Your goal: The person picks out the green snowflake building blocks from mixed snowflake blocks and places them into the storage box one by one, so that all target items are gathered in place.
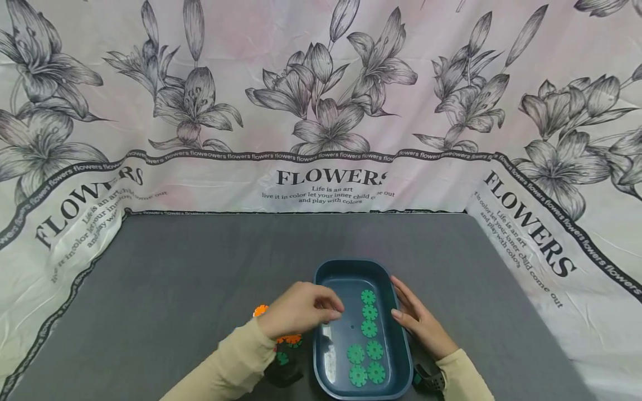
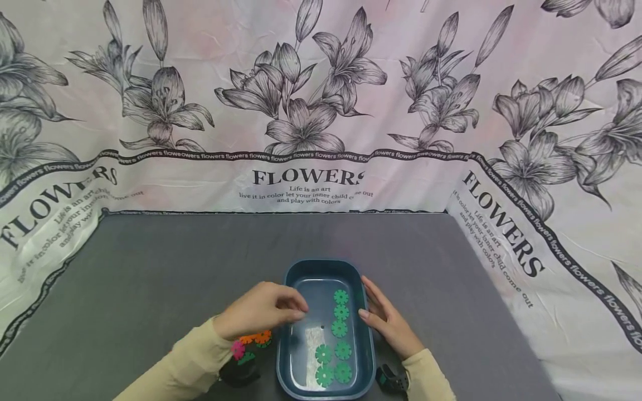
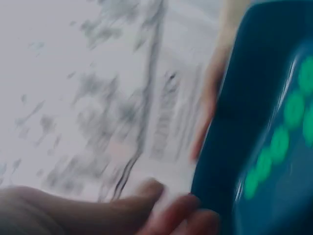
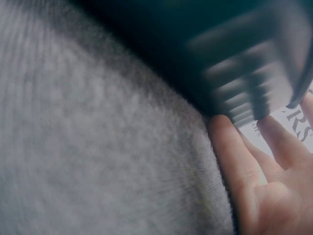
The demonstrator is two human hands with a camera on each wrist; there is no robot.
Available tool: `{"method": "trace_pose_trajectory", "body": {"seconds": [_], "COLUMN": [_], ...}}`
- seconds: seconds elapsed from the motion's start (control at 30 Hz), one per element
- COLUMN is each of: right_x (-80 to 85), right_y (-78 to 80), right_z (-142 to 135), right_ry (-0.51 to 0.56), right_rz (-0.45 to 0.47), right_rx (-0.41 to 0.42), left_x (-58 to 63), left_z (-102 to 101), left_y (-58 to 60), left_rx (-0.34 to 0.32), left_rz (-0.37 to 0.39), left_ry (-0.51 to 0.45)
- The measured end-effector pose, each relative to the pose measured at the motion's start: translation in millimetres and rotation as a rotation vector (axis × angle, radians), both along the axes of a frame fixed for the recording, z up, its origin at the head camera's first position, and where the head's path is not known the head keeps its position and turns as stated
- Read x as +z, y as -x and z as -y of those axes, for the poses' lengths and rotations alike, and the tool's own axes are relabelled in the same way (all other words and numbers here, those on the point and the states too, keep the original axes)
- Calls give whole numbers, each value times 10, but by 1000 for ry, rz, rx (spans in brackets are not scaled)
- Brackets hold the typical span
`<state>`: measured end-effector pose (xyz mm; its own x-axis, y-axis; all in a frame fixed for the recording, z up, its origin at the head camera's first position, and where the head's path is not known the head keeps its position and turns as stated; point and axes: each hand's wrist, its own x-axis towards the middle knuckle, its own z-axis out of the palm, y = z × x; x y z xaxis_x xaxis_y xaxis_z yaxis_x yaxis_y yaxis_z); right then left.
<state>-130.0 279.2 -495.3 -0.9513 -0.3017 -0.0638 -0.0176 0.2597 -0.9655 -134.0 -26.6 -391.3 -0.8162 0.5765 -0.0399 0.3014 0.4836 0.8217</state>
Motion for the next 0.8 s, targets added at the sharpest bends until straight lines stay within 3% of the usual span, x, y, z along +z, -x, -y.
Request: {"method": "trace_pose_trajectory", "body": {"seconds": [0.1, 0.17, 0.23, 0.3, 0.5, 0.63, 0.8], "right_x": [27, 50, 70, 85, 68, 32, -21], "right_y": [7, 13, 20, 29, 47, 31, -12], "right_z": [-18, -36, -54, -64, -37, -12, 9], "right_ry": [3, 11, 17, 19, 4, 2, 15], "right_rz": [-9, -16, -22, -23, 6, 26, 50], "right_rx": [8, 10, 13, 20, 12, -8, -4], "left_x": [-68, -185, -345, -497, -843, -946, -1001], "left_z": [346, 509, 615, 670, 655, 598, 563], "left_y": [-14, -27, -44, -70, -205, -274, -334], "left_rx": [138, 225, 271, 266, 179, 183, 181], "left_rz": [9, 8, -16, -66, -369, -429, -506], "left_ry": [-101, -138, -137, -100, 116, 182, 166]}}
